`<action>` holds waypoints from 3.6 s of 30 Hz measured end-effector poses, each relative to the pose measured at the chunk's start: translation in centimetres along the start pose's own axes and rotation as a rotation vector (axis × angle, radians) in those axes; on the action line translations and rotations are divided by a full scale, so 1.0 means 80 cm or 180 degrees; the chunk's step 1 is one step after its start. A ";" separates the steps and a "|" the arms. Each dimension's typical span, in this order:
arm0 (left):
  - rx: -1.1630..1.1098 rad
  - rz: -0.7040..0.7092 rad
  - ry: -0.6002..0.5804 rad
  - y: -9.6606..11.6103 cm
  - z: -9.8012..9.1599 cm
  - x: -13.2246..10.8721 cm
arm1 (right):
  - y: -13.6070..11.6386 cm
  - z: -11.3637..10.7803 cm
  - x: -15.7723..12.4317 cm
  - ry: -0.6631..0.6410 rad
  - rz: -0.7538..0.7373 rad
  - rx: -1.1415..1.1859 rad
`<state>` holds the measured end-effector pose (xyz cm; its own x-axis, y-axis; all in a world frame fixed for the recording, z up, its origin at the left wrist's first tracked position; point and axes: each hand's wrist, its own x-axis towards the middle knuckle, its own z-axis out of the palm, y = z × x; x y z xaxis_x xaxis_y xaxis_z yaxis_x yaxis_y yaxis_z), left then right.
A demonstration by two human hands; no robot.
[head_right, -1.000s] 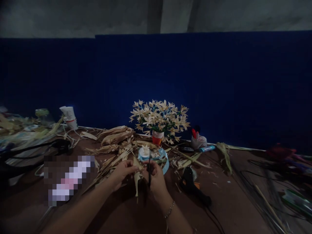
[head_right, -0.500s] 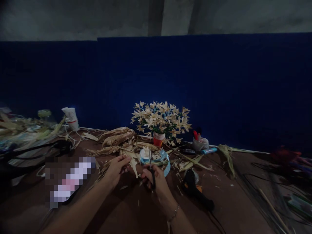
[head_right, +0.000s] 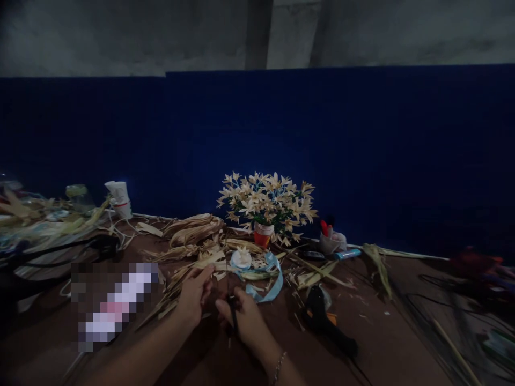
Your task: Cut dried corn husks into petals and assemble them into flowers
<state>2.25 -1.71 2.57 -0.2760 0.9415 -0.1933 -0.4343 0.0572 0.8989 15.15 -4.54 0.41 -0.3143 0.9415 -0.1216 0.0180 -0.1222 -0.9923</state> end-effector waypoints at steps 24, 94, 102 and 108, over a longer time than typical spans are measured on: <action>0.0601 0.0101 -0.1230 -0.008 -0.001 0.003 | -0.020 -0.006 0.001 0.1193 -0.0529 0.1070; 0.1021 0.0224 -0.1018 0.017 -0.019 0.030 | -0.008 -0.021 -0.005 -0.0130 0.0205 -0.0397; 0.1385 0.0456 -0.1215 0.017 -0.023 0.037 | -0.015 -0.026 -0.008 -0.0191 0.0341 -0.0549; 0.1580 0.0534 -0.1348 0.019 -0.023 0.040 | -0.017 -0.026 -0.009 -0.0245 0.0307 -0.0535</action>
<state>-0.88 0.78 2.60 0.0985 0.9941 0.0448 0.0586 -0.0508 0.9970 17.32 -4.41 1.84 -0.3751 0.9004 -0.2205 0.2075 -0.1503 -0.9666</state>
